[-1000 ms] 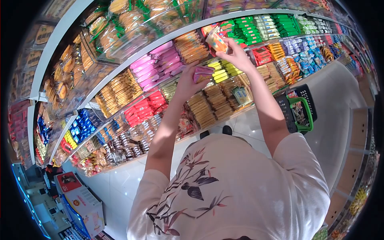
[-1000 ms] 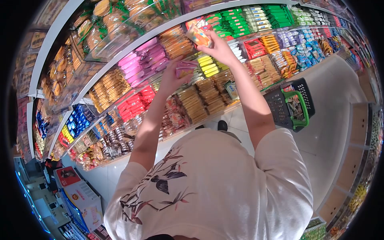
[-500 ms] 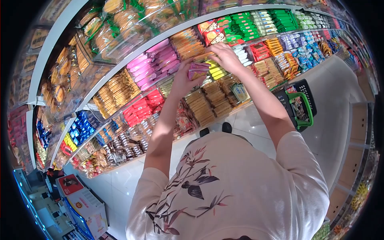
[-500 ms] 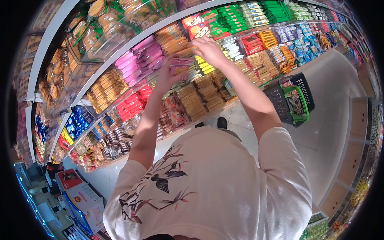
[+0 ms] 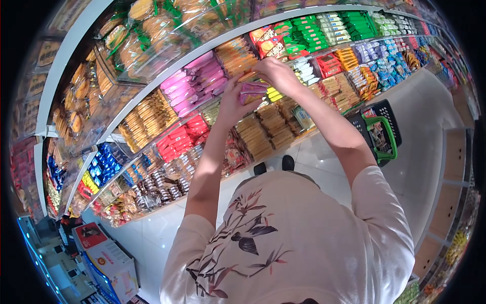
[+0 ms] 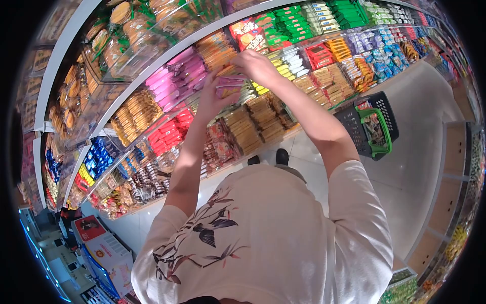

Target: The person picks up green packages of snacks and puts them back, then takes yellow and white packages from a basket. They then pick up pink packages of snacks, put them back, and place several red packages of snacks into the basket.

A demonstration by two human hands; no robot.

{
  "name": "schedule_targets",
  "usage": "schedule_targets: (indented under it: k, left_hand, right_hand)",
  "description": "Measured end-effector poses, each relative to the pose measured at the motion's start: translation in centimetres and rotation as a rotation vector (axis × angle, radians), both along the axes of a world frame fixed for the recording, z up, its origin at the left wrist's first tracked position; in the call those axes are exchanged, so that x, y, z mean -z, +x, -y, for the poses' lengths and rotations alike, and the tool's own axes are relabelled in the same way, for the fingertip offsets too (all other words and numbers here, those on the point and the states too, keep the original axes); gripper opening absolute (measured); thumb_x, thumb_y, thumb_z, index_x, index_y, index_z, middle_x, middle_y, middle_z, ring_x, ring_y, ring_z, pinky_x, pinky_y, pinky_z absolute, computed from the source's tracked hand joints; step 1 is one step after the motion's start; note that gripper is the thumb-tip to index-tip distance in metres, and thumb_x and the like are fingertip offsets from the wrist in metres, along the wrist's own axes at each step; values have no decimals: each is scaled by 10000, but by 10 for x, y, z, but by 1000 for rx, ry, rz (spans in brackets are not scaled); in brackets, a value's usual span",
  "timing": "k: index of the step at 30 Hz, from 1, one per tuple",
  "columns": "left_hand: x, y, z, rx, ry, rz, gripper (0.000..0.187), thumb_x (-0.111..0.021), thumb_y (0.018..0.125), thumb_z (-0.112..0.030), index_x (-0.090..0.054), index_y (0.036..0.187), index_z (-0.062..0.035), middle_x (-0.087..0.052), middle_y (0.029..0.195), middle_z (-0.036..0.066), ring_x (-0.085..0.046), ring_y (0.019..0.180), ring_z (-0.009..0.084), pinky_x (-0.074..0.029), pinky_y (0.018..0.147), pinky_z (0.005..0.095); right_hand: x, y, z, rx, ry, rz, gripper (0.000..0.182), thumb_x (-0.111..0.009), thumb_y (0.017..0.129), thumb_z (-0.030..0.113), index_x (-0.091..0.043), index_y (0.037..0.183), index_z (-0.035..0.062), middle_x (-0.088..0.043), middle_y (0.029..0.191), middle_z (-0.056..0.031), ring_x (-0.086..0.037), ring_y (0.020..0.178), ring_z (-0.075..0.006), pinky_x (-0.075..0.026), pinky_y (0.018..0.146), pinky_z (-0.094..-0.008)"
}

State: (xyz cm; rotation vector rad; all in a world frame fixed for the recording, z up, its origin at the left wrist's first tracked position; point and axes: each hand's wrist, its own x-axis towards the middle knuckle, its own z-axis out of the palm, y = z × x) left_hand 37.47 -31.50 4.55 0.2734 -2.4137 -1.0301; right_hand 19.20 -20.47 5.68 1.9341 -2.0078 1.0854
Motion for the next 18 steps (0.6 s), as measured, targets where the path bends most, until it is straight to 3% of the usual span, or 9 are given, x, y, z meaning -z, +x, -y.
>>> schedule_targets:
  k: [3,9,12,15,18]
  left_hand:
    - [-2,6,-2,-28,-149,-38,555,-825,680,-271,-625,1133,-21,-454,1359,181,-441,1271,314,-394,1018,402]
    - [-17,40,4,-81,622,-105,599,-810,736,-175,-534,1233,14,-581,1226,125,-525,1160,210,-410,992,344]
    - [-18,48,12,0,564,177,561,-779,775,-150,-523,1251,3,-614,1168,94,-546,1101,178,-408,993,351]
    - [-3,39,-4,164,523,114,557,-789,758,-231,-562,1219,-18,-572,1243,151,-533,1164,236,-394,1011,382]
    - [15,22,-16,74,-35,37,442,-784,760,-186,-619,1131,-13,-527,1279,183,-527,1180,291,-435,960,368]
  right_hand:
    - [-1,3,1,18,-1,-45,282,-673,790,104,-638,1070,93,-617,977,-56,-579,972,-264,-490,834,-365]
    - [0,5,4,54,15,-87,266,-643,827,160,-640,1087,107,-612,1007,-59,-579,984,-256,-489,849,-357]
    - [1,0,10,44,56,-63,264,-625,841,168,-641,1098,109,-616,1031,-60,-580,998,-253,-484,869,-360]
    - [-6,2,10,51,88,-59,267,-630,838,170,-640,1096,106,-616,1034,-62,-582,998,-257,-487,865,-366]
    - [-2,2,9,29,49,-64,283,-637,833,169,-631,1109,109,-615,1032,-66,-583,993,-261,-492,854,-370]
